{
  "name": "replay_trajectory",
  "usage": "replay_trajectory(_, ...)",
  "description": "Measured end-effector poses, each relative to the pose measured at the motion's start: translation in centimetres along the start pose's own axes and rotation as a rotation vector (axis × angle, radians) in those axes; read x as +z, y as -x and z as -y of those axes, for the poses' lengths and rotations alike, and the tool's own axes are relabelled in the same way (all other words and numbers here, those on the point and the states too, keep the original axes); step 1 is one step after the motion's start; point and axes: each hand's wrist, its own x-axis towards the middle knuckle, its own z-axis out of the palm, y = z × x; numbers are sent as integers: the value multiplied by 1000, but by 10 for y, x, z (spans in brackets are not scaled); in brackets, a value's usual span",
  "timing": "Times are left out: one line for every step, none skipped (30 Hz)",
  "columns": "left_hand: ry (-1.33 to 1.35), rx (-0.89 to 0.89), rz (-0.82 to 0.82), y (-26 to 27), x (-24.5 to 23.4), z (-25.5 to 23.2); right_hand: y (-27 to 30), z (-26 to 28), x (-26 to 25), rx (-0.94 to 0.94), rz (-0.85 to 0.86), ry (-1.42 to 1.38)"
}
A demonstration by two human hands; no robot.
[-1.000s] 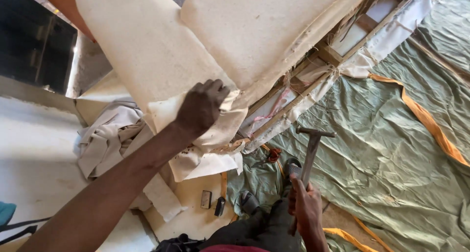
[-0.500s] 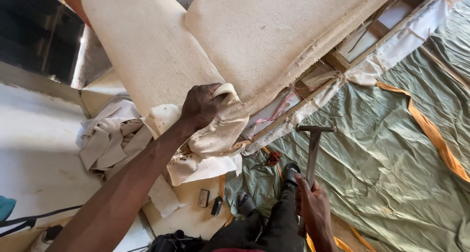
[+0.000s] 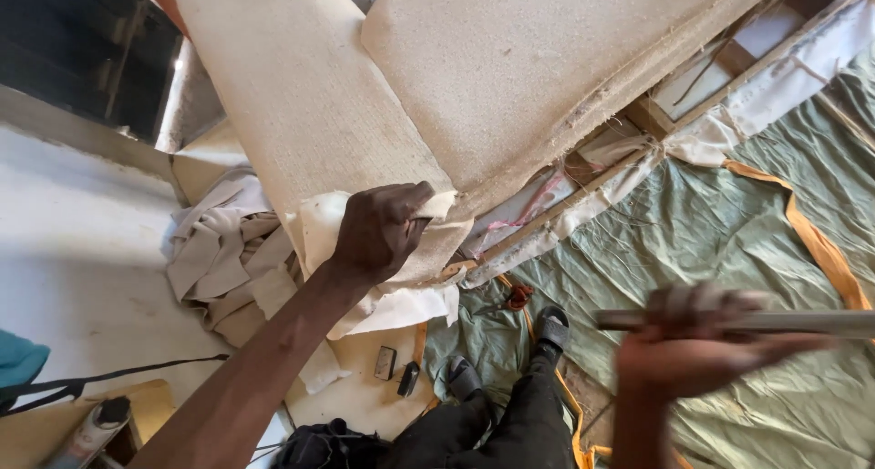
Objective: Removing old fabric and staples from a furniture frame using a hammer and scissors
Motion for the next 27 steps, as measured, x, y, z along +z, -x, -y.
replay_trajectory(31, -40, -14, -3, 0, -2, 21, -32, -8, 14, 49, 78)
replay_trajectory(63, -80, -28, -6, 0, -4, 41, -63, -17, 27, 98, 157)
replay_trajectory(64, -80, -27, -3, 5, 2, 65, -82, -25, 27, 96, 159)
replay_trajectory(94, -117, -88, -1, 11, 7, 88, -101, -33, 442, 248, 348)
replay_trajectory(127, -150, -145, 1, 18, 11, 113, -119, -42, 859, 390, 528)
replay_trajectory(132, -146, -138, 3, 15, 5, 109, -106, -47, 859, 381, 527)
replay_trajectory(144, -215, -89, 1, 10, 4, 100, -96, -46, 994, 284, 562)
replay_trajectory(156, -283, -39, -2, 4, 5, 93, -88, -44, 1129, 186, 591)
replay_trajectory(158, -286, -35, -4, 3, 4, 72, -86, -60, 1133, 183, 594)
replay_trajectory(181, -278, -36, -6, 2, 4, 52, -85, -76, 971, 109, 285)
replay_trajectory(199, -272, -40, -6, 0, 3, 32, -84, -92, 798, 43, -17)
replay_trajectory(196, -278, -40, -6, 1, 3, 17, -57, -67, 804, 46, -16)
replay_trajectory(205, -272, -47, -7, 2, 3, 2, -31, -40, 460, 83, 56)
replay_trajectory(214, -267, -54, -8, 2, 3, -14, -4, -14, 115, 121, 121)
replay_trajectory(210, -265, -59, -9, 2, 4, -3, -18, -8, 114, 125, 116)
replay_trajectory(207, -283, -52, -9, 1, 4, 7, -31, -3, -12, -13, 174)
replay_trajectory(210, -302, -44, -8, 3, 1, 17, -42, -1, -137, -153, 234)
replay_trajectory(211, -302, -48, -10, 6, 3, 46, -65, -9, -139, -149, 234)
replay_trajectory(239, -345, -58, -9, 7, 3, 79, -86, -18, 448, 18, 336)
replay_trajectory(268, -387, -68, -8, 8, 3, 111, -107, -27, 1037, 194, 417)
replay_trajectory(269, -378, -72, -7, 11, 4, 109, -103, -34, 1027, 195, 414)
replay_trajectory(300, -377, -81, -7, 13, 6, 107, -100, -39, 1112, 158, 610)
replay_trajectory(327, -383, -85, -3, 9, 8, 110, -95, -41, 1203, 120, 808)
replay_trajectory(323, -381, -85, -10, 1, 7, 92, -83, -39, 1204, 122, 803)
replay_trajectory(333, -389, -75, -13, -3, 2, 74, -68, -43, 967, 102, 644)
replay_trajectory(344, -397, -66, -17, -5, -3, 56, -54, -47, 730, 84, 485)
replay_trajectory(347, -398, -67, -17, -4, -3, 36, -36, -34, 729, 84, 489)
